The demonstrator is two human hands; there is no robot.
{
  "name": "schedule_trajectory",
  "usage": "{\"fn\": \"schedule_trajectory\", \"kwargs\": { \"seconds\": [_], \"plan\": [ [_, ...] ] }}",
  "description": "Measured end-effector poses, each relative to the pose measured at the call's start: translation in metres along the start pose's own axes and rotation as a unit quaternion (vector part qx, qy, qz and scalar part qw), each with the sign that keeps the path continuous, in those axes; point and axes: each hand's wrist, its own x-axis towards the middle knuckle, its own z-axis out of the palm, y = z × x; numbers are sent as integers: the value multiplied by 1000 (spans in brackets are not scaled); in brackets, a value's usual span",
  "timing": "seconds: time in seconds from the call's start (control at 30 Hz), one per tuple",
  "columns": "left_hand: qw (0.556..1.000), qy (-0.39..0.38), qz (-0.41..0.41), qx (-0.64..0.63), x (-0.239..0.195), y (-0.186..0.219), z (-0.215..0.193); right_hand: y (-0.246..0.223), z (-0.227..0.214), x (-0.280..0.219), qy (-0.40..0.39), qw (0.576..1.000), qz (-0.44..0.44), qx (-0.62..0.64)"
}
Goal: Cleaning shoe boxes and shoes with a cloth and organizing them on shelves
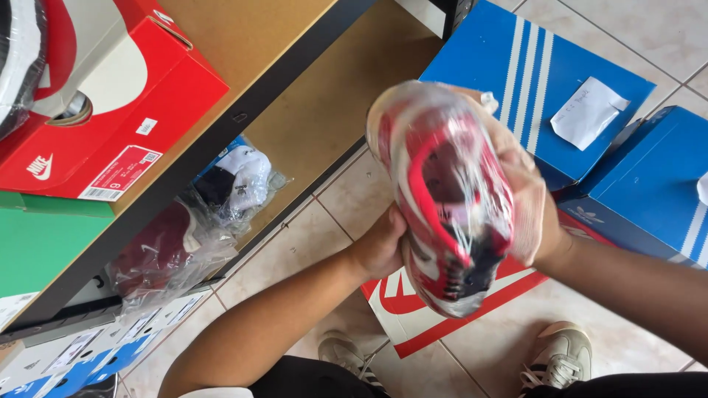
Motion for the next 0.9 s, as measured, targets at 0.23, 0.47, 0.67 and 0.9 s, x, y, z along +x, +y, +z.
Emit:
{"fn": "schedule_trajectory", "kwargs": {
  "seconds": [0.23,0.47,0.67,0.9],
  "plan": [
    [994,84,41,54,5,13,6,-41,-40,55,-80,980,97,154],
    [974,124,33,184,6,33,38,-76,-54,92,-153,978,-129,-49],
    [971,141,39,191,1,25,42,-101,-46,81,-115,858,-254,-432],
    [993,114,-8,25,4,28,55,-123,-37,77,-70,801,-295,-517]
  ]
}}
